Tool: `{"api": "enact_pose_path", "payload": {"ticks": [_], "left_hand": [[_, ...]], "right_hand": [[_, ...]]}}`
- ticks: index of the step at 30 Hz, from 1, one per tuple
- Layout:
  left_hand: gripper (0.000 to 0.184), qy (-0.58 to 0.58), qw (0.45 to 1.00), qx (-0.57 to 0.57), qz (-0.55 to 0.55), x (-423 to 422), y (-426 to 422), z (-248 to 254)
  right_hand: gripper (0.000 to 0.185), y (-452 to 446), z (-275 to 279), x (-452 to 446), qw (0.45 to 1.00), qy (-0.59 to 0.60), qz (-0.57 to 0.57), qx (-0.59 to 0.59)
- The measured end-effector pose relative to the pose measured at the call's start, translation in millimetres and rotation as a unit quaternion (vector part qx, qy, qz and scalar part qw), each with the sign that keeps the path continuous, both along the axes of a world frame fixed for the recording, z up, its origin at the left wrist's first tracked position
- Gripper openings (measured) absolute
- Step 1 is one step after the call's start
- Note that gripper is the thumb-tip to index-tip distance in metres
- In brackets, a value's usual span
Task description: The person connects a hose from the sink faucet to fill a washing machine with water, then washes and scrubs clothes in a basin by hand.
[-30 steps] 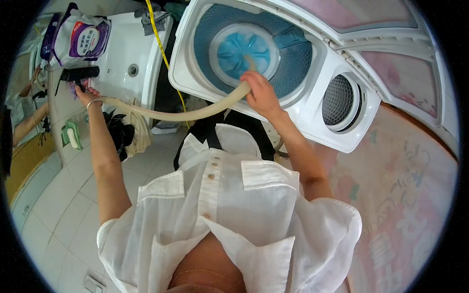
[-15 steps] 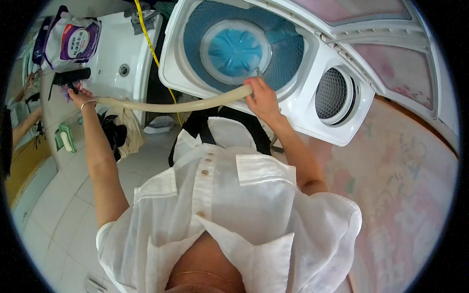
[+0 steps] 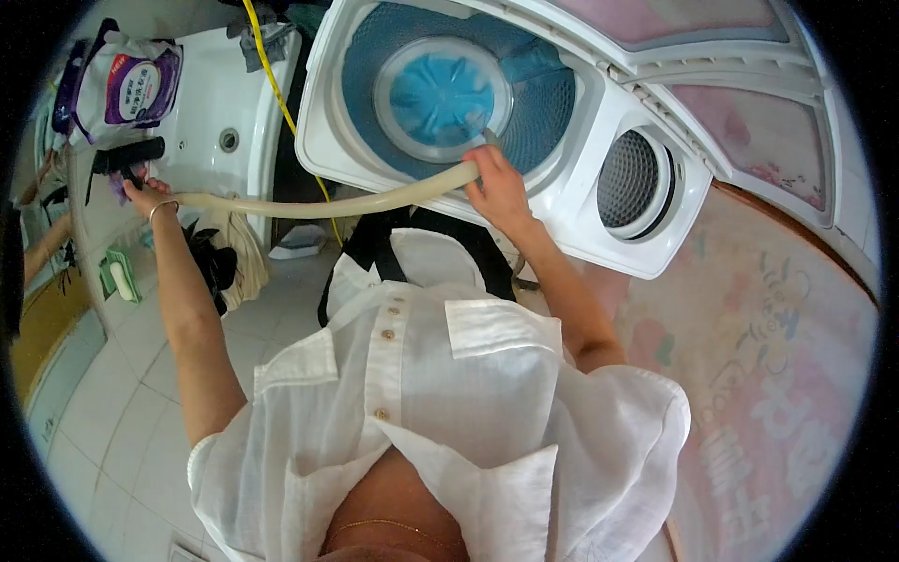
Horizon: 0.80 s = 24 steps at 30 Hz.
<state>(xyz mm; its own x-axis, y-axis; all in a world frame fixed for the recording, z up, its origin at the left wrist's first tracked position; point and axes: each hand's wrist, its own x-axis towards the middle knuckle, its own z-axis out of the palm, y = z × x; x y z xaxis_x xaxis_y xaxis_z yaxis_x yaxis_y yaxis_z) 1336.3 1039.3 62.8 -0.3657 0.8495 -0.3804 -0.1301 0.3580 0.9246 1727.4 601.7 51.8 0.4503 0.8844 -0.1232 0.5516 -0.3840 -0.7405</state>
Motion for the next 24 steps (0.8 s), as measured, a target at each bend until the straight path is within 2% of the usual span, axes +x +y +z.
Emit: {"api": "enact_pose_path", "payload": {"ticks": [4, 7, 9, 13, 16, 18, 22, 24], "left_hand": [[0.045, -0.009, 1.0, -0.002, -0.001, -3.3, 0.9, -3.2], [0.045, 0.001, 1.0, 0.012, 0.006, 1.1, -1.8, -1.3], [0.045, -0.011, 1.0, 0.007, -0.002, -3.2, 1.0, -5.7], [0.045, -0.012, 1.0, 0.002, 0.011, 5.5, -4.7, 2.3], [0.045, -0.024, 1.0, 0.006, -0.014, -1.1, -1.3, -2.1], [0.045, -0.02, 1.0, 0.01, 0.0, 4.1, -3.6, 0.0], [0.045, -0.03, 0.999, 0.008, -0.007, 2.2, -3.1, -0.4], [0.045, -0.027, 1.0, 0.005, 0.001, 5.6, -4.1, 2.2]], "right_hand": [[0.02, 9.3, -2.0, 6.2, 0.999, -0.032, -0.016, 0.024], [0.02, 15.3, -1.9, 11.2, 0.999, -0.024, 0.015, 0.032], [0.022, 21.3, -8.2, 14.2, 0.995, -0.067, -0.034, 0.061], [0.024, 32.3, -2.7, 22.7, 0.997, -0.067, -0.007, 0.045], [0.025, 39.4, -4.9, 30.7, 0.991, -0.096, -0.019, 0.088], [0.025, 46.4, -2.9, 35.7, 0.988, -0.122, 0.016, 0.089], [0.026, 58.2, -4.0, 38.6, 0.988, -0.108, -0.015, 0.113], [0.025, 64.7, -5.0, 42.5, 0.986, -0.105, 0.033, 0.127]]}}
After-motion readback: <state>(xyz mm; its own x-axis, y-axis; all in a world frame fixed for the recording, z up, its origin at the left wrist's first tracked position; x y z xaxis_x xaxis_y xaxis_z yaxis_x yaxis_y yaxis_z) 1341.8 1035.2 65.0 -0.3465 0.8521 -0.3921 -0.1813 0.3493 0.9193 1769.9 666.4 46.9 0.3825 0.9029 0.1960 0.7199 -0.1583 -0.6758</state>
